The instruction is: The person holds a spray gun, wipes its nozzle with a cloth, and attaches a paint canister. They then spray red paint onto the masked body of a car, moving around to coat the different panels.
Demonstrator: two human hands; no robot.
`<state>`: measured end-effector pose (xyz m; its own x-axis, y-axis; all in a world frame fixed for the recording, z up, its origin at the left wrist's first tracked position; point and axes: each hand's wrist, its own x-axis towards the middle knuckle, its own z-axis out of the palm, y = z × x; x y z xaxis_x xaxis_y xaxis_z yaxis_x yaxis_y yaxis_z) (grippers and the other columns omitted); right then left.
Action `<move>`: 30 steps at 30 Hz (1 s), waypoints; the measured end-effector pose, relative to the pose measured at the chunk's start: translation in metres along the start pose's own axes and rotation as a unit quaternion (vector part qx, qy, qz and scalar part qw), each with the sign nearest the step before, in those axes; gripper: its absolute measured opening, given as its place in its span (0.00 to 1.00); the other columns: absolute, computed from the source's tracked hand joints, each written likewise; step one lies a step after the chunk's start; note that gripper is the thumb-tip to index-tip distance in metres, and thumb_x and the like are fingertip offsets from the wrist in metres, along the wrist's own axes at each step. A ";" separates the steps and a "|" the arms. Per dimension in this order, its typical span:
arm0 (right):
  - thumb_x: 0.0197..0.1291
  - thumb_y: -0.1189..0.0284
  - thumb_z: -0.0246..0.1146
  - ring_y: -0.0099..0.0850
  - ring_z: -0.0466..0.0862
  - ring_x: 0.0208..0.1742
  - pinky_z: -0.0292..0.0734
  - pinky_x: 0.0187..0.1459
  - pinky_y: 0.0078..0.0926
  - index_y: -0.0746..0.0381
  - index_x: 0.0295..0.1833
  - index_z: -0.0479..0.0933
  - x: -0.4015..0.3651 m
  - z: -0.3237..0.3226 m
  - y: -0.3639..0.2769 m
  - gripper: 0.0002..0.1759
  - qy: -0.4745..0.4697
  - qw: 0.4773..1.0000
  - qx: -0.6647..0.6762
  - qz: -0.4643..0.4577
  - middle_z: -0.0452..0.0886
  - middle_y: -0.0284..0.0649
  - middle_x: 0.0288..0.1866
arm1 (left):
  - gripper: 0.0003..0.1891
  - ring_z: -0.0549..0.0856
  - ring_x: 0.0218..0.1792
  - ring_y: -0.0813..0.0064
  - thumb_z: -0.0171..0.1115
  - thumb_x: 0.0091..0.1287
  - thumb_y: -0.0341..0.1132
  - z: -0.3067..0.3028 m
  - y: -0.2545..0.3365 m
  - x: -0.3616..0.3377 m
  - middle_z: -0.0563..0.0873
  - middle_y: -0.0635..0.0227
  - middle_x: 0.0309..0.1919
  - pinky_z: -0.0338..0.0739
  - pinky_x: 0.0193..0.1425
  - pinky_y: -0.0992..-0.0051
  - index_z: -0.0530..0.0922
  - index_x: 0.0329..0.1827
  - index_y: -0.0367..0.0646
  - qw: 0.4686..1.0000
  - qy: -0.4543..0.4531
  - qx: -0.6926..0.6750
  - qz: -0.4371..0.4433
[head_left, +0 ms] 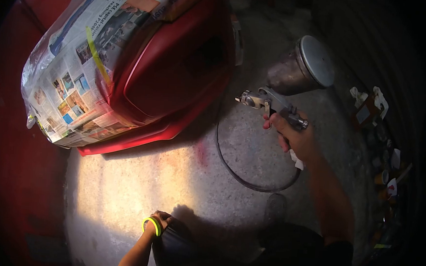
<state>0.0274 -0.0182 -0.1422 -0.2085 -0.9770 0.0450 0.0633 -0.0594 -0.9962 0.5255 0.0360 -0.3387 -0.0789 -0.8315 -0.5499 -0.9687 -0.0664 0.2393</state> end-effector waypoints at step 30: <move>0.67 0.58 0.69 0.15 0.76 0.28 0.70 0.30 0.18 0.63 0.46 0.83 -0.010 0.039 -0.043 0.17 -0.108 0.992 0.008 -0.070 0.78 0.28 0.27 | 0.21 0.84 0.58 0.51 0.62 0.67 0.54 0.009 -0.009 -0.003 0.86 0.52 0.55 0.76 0.66 0.62 0.89 0.49 0.49 0.999 -0.006 -0.018 -0.041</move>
<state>0.0649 -0.0137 -0.0971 -0.0018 -0.9800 0.1991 0.0636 -0.1989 -0.9780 0.5324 0.0435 -0.3462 -0.0019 -0.8155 -0.5787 -0.9628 -0.1550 0.2216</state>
